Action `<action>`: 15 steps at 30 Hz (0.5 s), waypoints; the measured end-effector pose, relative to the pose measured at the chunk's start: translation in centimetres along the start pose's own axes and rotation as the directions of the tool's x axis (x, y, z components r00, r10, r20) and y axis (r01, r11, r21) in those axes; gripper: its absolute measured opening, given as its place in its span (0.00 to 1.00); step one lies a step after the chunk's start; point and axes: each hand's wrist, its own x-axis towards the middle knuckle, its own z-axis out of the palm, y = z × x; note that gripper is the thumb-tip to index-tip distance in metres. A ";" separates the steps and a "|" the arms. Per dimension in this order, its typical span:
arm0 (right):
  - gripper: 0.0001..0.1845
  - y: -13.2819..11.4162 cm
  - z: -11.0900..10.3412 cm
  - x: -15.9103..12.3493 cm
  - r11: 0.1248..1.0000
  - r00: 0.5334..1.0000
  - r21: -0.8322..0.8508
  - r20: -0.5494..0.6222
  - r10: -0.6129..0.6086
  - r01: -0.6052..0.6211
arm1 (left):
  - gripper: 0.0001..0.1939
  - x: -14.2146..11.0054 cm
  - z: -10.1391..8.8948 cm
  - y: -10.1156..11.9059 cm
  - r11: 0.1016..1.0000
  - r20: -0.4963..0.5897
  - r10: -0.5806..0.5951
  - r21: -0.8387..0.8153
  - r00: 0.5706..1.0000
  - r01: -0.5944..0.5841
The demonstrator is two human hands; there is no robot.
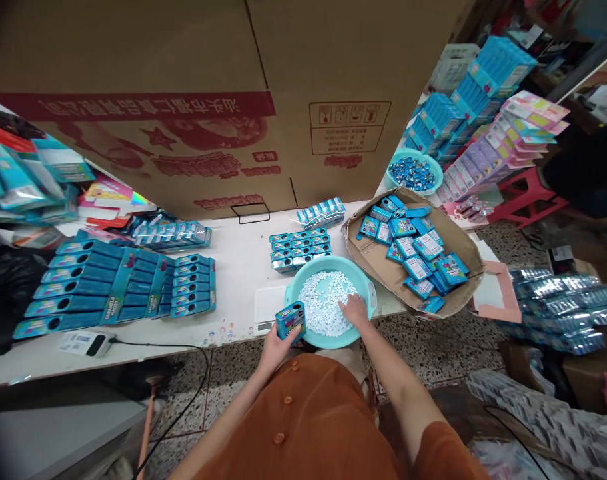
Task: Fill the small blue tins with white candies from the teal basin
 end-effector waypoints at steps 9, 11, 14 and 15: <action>0.31 -1.6 4.0 0.1 0.986 0.985 0.064 0.083 0.150 -0.155 | 0.26 0.3 -3.4 -0.8 0.994 -0.093 -0.071 -0.084 0.993 0.063; 0.31 -2.0 4.5 -0.3 0.976 0.981 0.124 0.098 0.170 -0.181 | 0.26 0.3 -3.9 -1.1 0.995 -0.084 -0.068 -0.085 0.994 0.061; 0.31 -2.9 5.5 -0.9 0.963 0.977 0.177 0.089 0.191 -0.205 | 0.26 0.4 -4.3 -1.6 0.995 -0.056 -0.060 -0.089 0.997 0.055; 0.31 -3.3 5.9 -1.0 0.958 0.978 0.200 0.085 0.192 -0.206 | 0.25 0.4 -4.4 -1.7 0.995 -0.049 -0.056 -0.088 0.997 0.052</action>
